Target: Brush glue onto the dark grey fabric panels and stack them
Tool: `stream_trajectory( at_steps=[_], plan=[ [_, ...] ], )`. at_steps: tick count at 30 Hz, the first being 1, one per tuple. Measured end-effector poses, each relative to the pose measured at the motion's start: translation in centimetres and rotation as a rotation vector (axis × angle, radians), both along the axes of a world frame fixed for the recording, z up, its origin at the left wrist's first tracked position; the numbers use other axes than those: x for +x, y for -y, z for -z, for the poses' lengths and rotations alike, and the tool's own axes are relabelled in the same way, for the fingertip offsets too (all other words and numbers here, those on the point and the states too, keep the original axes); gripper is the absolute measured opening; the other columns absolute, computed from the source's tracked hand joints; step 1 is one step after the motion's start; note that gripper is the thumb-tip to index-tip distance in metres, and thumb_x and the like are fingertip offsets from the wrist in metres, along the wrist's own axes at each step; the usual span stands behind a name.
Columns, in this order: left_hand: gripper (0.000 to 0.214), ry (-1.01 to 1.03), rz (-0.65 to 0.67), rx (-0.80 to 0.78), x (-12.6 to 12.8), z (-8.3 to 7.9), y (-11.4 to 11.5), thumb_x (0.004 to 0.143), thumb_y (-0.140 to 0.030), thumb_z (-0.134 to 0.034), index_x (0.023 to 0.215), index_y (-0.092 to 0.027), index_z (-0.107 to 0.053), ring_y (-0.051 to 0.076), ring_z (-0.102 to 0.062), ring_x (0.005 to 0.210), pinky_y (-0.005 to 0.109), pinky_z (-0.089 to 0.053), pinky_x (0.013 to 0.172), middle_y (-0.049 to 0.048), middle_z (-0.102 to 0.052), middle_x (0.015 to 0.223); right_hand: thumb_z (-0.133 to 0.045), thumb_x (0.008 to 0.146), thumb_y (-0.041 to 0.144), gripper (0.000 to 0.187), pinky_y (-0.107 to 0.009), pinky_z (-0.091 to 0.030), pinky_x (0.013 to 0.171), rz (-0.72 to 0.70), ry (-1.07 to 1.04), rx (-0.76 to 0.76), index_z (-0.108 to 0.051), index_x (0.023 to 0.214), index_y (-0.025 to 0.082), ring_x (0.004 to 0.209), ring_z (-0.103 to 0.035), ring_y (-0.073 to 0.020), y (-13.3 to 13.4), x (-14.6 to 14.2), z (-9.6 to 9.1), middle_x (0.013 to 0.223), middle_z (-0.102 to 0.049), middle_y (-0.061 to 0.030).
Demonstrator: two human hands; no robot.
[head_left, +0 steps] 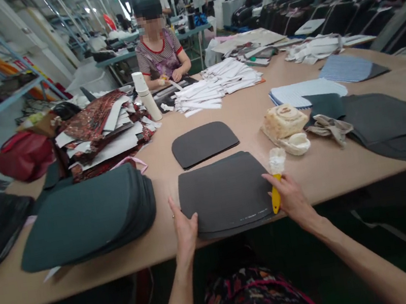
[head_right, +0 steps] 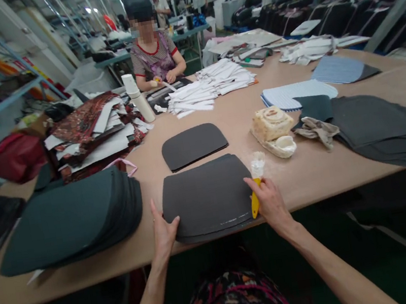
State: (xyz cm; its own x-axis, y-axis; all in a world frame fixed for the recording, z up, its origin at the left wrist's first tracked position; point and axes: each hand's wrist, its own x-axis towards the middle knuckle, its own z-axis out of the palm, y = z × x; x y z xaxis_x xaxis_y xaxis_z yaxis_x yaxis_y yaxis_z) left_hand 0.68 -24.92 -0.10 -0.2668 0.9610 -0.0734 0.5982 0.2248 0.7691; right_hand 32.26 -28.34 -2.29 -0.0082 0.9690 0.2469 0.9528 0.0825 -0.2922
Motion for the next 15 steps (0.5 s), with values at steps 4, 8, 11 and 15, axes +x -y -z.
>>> stream_trajectory(
  at_steps=[4,8,11,15],
  plan=[
    [0.095,-0.005,0.014,0.01,-0.1,-0.15,0.28,0.07,-0.013,-0.064,0.145,-0.013,-0.005,0.03,-0.055,0.112,0.046,-0.043,0.095,0.0191,-0.056,0.119,-0.036,0.076,0.006,0.055,-0.033,-0.049,0.076,-0.142,-0.177,-0.095,-0.046,0.13,0.014,0.088,-0.058,-0.0221,0.55,-0.2,0.08,0.095,-0.059,-0.0105],
    [0.097,-0.009,0.023,0.025,-0.35,0.15,0.32,0.07,-0.012,-0.064,0.145,-0.015,-0.003,0.029,-0.058,0.107,0.045,-0.045,0.092,0.0159,-0.057,0.115,-0.038,0.081,0.014,0.043,-0.035,-0.05,0.075,-0.134,-0.221,-0.07,-0.052,0.122,0.017,0.087,-0.059,-0.0237,0.42,-0.24,0.23,0.092,-0.059,-0.0102],
    [0.095,-0.022,0.042,0.056,-0.39,0.14,0.38,0.07,-0.011,-0.062,0.145,-0.016,-0.004,0.029,-0.051,0.116,0.046,-0.041,0.096,0.0179,-0.052,0.123,-0.044,0.087,0.03,0.033,-0.038,-0.05,0.075,-0.131,-0.189,-0.015,-0.056,0.114,0.016,0.085,-0.058,-0.0256,0.15,-0.55,0.34,0.088,-0.06,-0.0113],
    [0.082,-0.208,0.098,0.125,-0.04,-0.5,0.44,0.072,-0.011,-0.059,0.143,-0.013,-0.019,0.033,-0.034,0.129,0.051,-0.032,0.103,0.0214,-0.035,0.14,-0.048,0.088,0.04,0.038,-0.04,-0.05,0.078,-0.127,-0.146,0.022,-0.055,0.114,0.013,0.086,-0.057,-0.0263,0.17,-0.99,0.56,0.093,-0.059,-0.0138]
  ],
)
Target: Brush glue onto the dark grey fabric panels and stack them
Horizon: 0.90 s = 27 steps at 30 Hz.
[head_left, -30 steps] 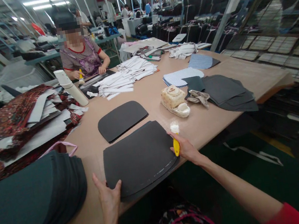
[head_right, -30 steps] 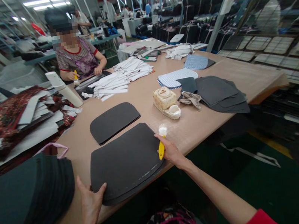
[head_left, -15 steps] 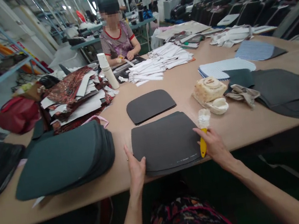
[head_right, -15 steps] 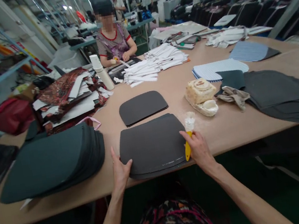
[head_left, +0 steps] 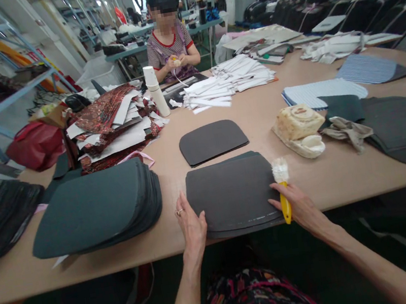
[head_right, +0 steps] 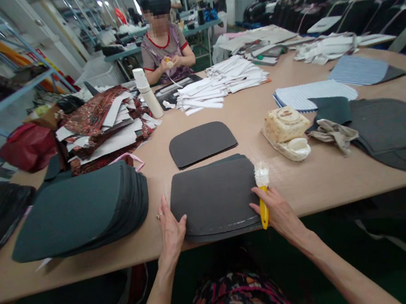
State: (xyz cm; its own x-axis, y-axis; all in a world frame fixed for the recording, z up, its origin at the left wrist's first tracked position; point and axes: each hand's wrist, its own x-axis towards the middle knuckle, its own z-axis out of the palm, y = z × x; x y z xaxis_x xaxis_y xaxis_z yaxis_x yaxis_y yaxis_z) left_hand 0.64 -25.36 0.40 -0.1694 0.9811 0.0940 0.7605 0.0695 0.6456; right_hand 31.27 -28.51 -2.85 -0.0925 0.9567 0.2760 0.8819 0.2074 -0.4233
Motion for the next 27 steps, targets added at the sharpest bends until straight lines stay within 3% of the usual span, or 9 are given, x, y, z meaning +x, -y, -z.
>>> stream_trajectory(
  at_steps=[5,9,12,16,22,27],
  plan=[
    [0.042,-0.37,0.175,-0.003,0.2,-0.5,0.3,0.076,-0.007,-0.049,0.111,-0.025,-0.063,0.034,-0.035,0.126,0.054,-0.037,0.096,0.012,-0.044,0.135,-0.049,0.089,0.034,0.032,-0.041,-0.051,0.081,-0.008,-0.072,0.047,-0.056,0.114,0.015,0.092,-0.058,-0.0257,0.3,-0.3,0.3,0.096,-0.06,-0.0127],
    [0.035,-0.478,0.221,0.012,-0.6,0.1,0.5,0.077,-0.008,-0.048,0.096,-0.027,-0.07,0.031,-0.043,0.117,0.052,-0.041,0.09,0.01,-0.056,0.121,-0.051,0.088,0.025,0.029,-0.04,-0.052,0.085,-0.023,-0.184,0.095,-0.056,0.115,0.018,0.1,-0.059,-0.0243,0.9,-0.3,1.1,0.105,-0.06,-0.0122],
    [0.026,-0.461,0.202,0.15,-0.2,0.6,-0.9,0.08,-0.017,-0.049,0.091,-0.024,-0.071,0.031,-0.047,0.11,0.05,-0.045,0.085,0.011,-0.06,0.115,-0.052,0.087,0.018,0.034,-0.039,-0.052,0.09,-0.042,-0.243,0.131,-0.054,0.12,0.022,0.108,-0.058,-0.0238,1.4,-0.3,1.9,0.115,-0.06,-0.0103],
    [0.024,-0.231,0.394,0.278,4.7,0.2,-5.3,0.082,-0.021,-0.05,0.1,-0.021,-0.066,0.025,-0.056,0.096,0.042,-0.05,0.082,0.0099,-0.064,0.102,-0.053,0.084,0.013,0.041,-0.036,-0.053,0.091,-0.036,-0.243,0.2,-0.051,0.124,0.024,0.107,-0.061,-0.0225,1.5,0.3,2.3,0.118,-0.062,-0.0085],
    [0.029,-0.152,0.606,0.143,14.9,0.0,-11.5,0.084,-0.012,-0.044,0.106,-0.02,-0.061,0.022,-0.059,0.094,0.04,-0.051,0.08,0.008,-0.065,0.102,-0.062,0.076,0.01,0.043,-0.032,-0.056,0.083,-0.029,-0.141,0.29,-0.055,0.117,0.022,0.097,-0.065,-0.0225,0.5,1.5,2.3,0.107,-0.069,-0.0074],
    [0.025,-0.17,0.62,0.103,17.5,1.4,-14.1,0.086,-0.018,-0.046,0.105,-0.017,-0.063,0.023,-0.059,0.093,0.041,-0.05,0.079,0.0104,-0.064,0.102,-0.054,0.072,0.006,0.039,-0.034,-0.057,0.077,-0.021,-0.167,0.349,-0.059,0.108,0.022,0.087,-0.068,-0.023,-0.3,2.1,3.3,0.099,-0.072,-0.0072]
  ],
)
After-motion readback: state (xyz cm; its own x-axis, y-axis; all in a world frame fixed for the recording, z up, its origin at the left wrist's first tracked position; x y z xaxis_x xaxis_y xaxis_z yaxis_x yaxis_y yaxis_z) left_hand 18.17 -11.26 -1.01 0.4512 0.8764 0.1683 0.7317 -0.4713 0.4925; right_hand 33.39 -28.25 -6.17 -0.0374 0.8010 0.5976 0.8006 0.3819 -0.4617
